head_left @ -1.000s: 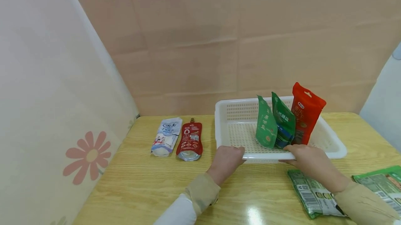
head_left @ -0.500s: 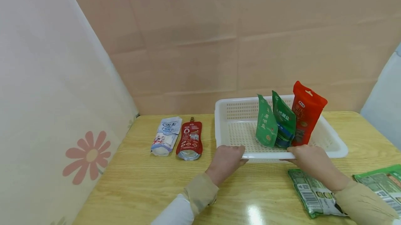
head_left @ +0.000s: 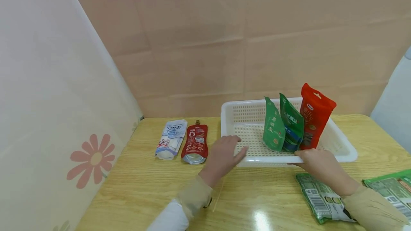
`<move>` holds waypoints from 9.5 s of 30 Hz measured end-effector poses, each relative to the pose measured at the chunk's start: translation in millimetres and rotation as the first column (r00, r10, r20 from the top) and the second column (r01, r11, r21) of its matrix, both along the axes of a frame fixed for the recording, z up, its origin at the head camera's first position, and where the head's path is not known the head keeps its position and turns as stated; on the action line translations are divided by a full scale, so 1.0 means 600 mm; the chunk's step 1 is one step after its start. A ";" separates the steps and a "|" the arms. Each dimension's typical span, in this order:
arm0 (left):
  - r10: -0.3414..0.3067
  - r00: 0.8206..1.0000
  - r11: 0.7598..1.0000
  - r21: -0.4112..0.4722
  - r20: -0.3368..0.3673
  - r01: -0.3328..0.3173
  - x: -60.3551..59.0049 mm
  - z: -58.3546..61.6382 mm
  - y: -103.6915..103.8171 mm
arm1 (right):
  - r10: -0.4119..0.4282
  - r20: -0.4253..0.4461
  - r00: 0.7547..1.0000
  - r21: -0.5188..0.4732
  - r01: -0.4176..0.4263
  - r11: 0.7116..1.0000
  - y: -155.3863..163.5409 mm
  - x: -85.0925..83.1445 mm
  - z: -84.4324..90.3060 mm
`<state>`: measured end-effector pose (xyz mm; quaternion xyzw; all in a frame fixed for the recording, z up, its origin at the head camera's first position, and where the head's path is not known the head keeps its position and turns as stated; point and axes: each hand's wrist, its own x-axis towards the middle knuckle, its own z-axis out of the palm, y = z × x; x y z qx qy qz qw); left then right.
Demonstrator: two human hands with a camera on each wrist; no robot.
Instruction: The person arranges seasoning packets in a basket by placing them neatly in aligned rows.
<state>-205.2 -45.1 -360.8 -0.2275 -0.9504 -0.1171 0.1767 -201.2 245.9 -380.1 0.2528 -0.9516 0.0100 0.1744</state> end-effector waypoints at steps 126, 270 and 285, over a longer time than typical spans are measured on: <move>0.351 0.799 0.896 -0.073 -0.489 -0.439 -0.007 0.020 -0.134 | -0.033 -0.027 0.999 0.016 0.034 0.999 -0.004 0.003 -0.003; 0.150 0.841 0.722 0.524 0.520 -0.453 -0.093 0.003 0.144 | -0.032 0.008 0.999 -0.056 0.032 0.998 -0.010 0.006 0.001; 0.182 0.802 0.770 0.424 0.569 -0.476 -0.090 0.001 0.149 | -0.027 -0.026 0.999 -0.061 0.025 0.998 -0.008 0.007 0.000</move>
